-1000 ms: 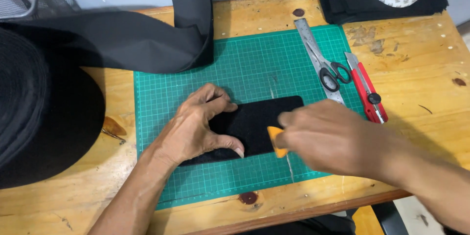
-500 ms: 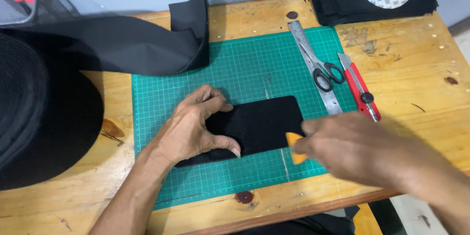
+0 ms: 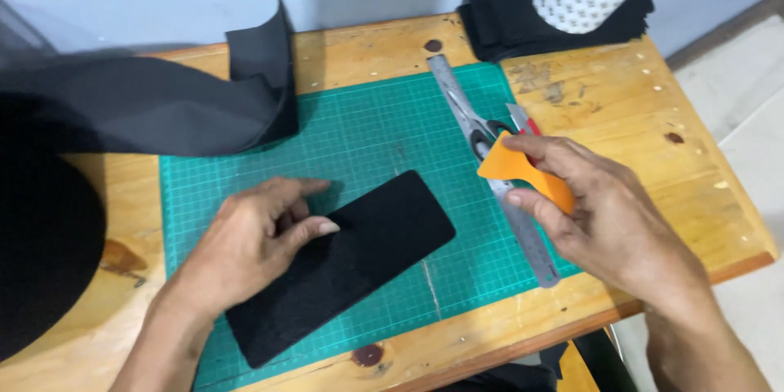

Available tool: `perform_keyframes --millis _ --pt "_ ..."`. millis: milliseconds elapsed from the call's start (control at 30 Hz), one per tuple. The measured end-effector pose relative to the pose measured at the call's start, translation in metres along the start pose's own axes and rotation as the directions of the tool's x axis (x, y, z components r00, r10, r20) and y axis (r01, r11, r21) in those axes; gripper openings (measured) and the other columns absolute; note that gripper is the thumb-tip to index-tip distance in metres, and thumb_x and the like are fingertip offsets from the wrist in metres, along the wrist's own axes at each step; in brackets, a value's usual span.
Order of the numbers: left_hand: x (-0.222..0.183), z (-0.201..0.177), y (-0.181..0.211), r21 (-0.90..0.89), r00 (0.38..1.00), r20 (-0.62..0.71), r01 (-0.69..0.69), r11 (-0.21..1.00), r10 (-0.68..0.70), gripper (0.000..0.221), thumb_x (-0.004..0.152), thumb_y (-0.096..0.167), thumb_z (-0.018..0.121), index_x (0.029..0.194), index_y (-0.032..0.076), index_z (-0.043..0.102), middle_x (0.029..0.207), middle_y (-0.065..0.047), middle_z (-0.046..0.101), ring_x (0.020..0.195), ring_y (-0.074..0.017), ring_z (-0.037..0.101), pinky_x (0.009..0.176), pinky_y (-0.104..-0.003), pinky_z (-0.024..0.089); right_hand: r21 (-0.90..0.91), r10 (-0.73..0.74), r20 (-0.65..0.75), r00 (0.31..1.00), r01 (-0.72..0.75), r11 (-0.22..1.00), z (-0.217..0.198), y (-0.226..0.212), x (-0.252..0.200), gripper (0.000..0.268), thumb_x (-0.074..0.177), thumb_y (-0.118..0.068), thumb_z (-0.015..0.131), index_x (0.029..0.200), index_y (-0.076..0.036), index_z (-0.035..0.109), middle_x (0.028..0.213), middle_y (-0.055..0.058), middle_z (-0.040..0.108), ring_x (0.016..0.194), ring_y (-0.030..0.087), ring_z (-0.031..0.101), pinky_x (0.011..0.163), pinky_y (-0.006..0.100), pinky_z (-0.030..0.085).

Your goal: Trimming the edges of black fabric strips and smoothing them onto a cutting mat using scissors, a ruler, and a scraper.

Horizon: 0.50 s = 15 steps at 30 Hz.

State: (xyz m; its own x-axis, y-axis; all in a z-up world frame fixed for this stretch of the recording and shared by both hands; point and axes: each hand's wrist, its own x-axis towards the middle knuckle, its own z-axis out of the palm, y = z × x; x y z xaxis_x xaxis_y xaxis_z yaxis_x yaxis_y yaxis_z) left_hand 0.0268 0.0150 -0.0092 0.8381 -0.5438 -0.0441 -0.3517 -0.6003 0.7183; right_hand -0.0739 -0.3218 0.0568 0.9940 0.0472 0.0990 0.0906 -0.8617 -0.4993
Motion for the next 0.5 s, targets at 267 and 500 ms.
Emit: perform_keyframes --millis 267,500 --pt "-0.007 0.028 0.034 0.191 0.994 0.095 0.037 0.981 -0.056 0.089 0.071 0.058 0.091 0.142 0.018 0.054 0.115 -0.006 0.054 0.11 -0.0328 0.058 0.082 -0.049 0.052 0.054 0.171 0.032 0.985 -0.172 0.984 0.022 -0.002 -0.013 0.055 0.089 -0.033 0.069 0.142 -0.025 0.058 0.143 -0.003 0.067 0.109 0.026 0.072 0.085 0.04 0.057" --pt "-0.002 0.028 0.049 0.176 0.939 0.176 0.265 0.948 -0.295 0.082 0.072 0.047 0.095 0.131 0.012 0.049 0.115 -0.011 0.068 0.105 -0.0381 0.066 0.077 -0.051 0.051 0.047 0.343 0.134 0.93 -0.352 0.935 0.059 -0.008 -0.01 0.039 0.089 -0.045 0.069 0.116 -0.018 0.067 0.107 -0.001 0.08 0.092 0.018 0.075 0.08 0.038 0.053"
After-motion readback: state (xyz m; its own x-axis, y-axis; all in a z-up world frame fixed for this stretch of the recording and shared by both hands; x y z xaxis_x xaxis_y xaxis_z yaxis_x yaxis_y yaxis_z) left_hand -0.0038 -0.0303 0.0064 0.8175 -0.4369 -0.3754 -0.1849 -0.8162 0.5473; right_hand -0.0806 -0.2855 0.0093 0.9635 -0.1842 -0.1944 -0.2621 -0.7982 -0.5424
